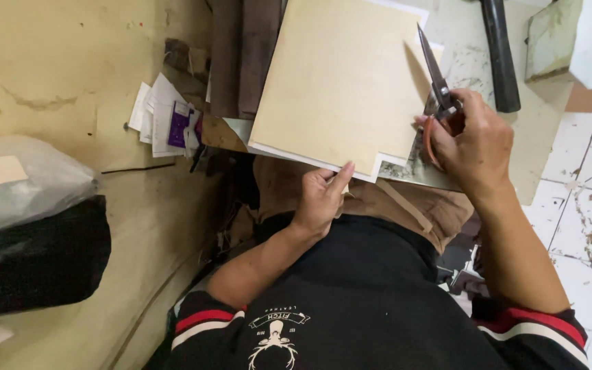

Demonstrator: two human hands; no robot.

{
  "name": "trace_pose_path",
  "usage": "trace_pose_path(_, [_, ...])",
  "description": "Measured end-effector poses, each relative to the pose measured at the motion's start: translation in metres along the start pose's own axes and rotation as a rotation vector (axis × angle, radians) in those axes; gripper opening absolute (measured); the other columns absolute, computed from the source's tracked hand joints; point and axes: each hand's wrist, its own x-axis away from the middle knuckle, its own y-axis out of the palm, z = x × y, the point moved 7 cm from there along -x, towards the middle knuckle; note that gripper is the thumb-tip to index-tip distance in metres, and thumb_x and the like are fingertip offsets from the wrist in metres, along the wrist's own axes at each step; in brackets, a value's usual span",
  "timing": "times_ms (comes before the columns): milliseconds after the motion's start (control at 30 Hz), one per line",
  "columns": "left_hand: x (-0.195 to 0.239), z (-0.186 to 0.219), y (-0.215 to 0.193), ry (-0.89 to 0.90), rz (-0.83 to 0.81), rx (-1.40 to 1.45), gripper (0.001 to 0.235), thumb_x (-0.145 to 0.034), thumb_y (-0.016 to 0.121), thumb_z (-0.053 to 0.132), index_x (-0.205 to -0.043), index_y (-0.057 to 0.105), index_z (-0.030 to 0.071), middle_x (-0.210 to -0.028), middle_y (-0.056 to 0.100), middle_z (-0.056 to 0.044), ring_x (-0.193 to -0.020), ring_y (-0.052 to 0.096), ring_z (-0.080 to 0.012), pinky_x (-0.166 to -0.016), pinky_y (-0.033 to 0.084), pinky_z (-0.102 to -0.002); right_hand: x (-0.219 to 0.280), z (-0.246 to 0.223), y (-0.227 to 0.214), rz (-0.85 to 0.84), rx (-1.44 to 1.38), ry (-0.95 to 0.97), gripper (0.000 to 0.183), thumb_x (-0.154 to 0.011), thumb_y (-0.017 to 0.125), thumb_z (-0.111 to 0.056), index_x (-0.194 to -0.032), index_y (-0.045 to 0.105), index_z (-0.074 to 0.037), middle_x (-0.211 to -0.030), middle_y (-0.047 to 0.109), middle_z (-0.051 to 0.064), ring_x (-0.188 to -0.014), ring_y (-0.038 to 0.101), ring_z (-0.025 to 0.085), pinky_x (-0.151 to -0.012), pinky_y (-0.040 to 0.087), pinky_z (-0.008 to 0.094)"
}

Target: Cutting and trimming a sheet of material using scissors on a workbench

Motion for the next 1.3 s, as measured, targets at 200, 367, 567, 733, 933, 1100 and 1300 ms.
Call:
trace_pose_path(200, [-0.004, -0.016, 0.006, -0.068, -0.038, 0.005, 0.059, -0.093, 0.073, 0.020, -0.061, 0.024, 0.028, -0.053, 0.022, 0.013, -0.043, 0.018, 0.0006, -0.039, 0.007, -0.027, 0.019, 0.008, -0.006, 0.033, 0.125, 0.055, 0.046, -0.106, 0.082, -0.037, -0.130, 0.065, -0.001, -0.109, 0.075, 0.012, -0.084, 0.071, 0.032, -0.060, 0.052, 0.043])
trace_pose_path(367, [-0.004, -0.024, 0.008, -0.108, -0.027, 0.010, 0.057, -0.094, 0.073, 0.019, -0.063, 0.025, 0.026, -0.054, 0.022, 0.012, -0.042, 0.020, 0.0004, -0.037, 0.009, -0.027, 0.021, 0.007, -0.011, -0.004, 0.115, 0.066, 0.046, -0.105, 0.080, -0.027, -0.135, 0.062, 0.003, -0.124, 0.074, 0.016, -0.099, 0.072, 0.034, -0.068, 0.055, 0.045])
trace_pose_path(567, [0.000, -0.031, 0.004, -0.145, -0.072, -0.107, 0.030, -0.095, 0.071, 0.027, -0.078, 0.050, 0.015, -0.047, 0.032, 0.009, -0.036, 0.025, -0.0013, -0.032, 0.015, -0.024, 0.020, 0.004, -0.013, -0.057, 0.205, 0.079, 0.045, -0.106, 0.076, -0.024, -0.141, 0.061, -0.001, -0.112, 0.073, 0.015, -0.091, 0.069, 0.033, -0.063, 0.055, 0.045])
trace_pose_path(733, [-0.013, -0.046, -0.008, 0.000, -0.348, -0.541, 0.015, -0.099, 0.070, 0.024, -0.097, 0.076, 0.010, -0.088, 0.068, 0.010, -0.080, 0.056, 0.0001, -0.074, 0.046, -0.019, 0.021, 0.005, -0.014, -0.101, 0.219, 0.096, 0.039, -0.110, 0.072, -0.028, -0.138, 0.061, -0.003, -0.108, 0.072, 0.016, -0.087, 0.067, 0.034, -0.061, 0.056, 0.045])
trace_pose_path(933, [-0.030, -0.086, -0.018, -0.039, -0.561, -1.105, 0.029, -0.105, 0.051, 0.037, -0.107, 0.066, 0.013, -0.065, 0.056, -0.002, -0.041, 0.038, -0.0104, -0.035, 0.040, -0.031, 0.027, 0.006, -0.014, -0.111, 0.202, 0.152, 0.043, -0.108, 0.073, -0.029, -0.142, 0.060, -0.005, -0.107, 0.068, 0.022, -0.075, 0.066, 0.043, -0.059, 0.054, 0.051])
trace_pose_path(1100, [-0.042, -0.092, -0.013, 0.075, -0.574, -1.139, 0.030, -0.106, 0.051, 0.037, -0.106, 0.067, 0.011, -0.066, 0.058, -0.004, -0.045, 0.043, -0.0138, -0.039, 0.043, -0.031, 0.040, -0.007, -0.037, -0.160, 0.322, 0.135, 0.041, -0.110, 0.071, -0.033, -0.138, 0.063, -0.004, -0.115, 0.066, 0.015, -0.092, 0.066, 0.027, -0.062, 0.059, 0.036])
trace_pose_path(1300, [-0.051, -0.101, -0.023, 0.172, -0.540, -1.169, 0.033, -0.106, 0.052, 0.038, -0.104, 0.068, 0.009, -0.068, 0.061, -0.006, -0.050, 0.050, -0.0180, -0.044, 0.046, -0.032, 0.129, -0.038, -0.010, -0.329, -0.095, 0.196, 0.031, -0.091, 0.072, -0.044, -0.100, 0.066, -0.016, -0.074, 0.068, 0.006, -0.068, 0.072, 0.031, -0.063, 0.057, 0.042])
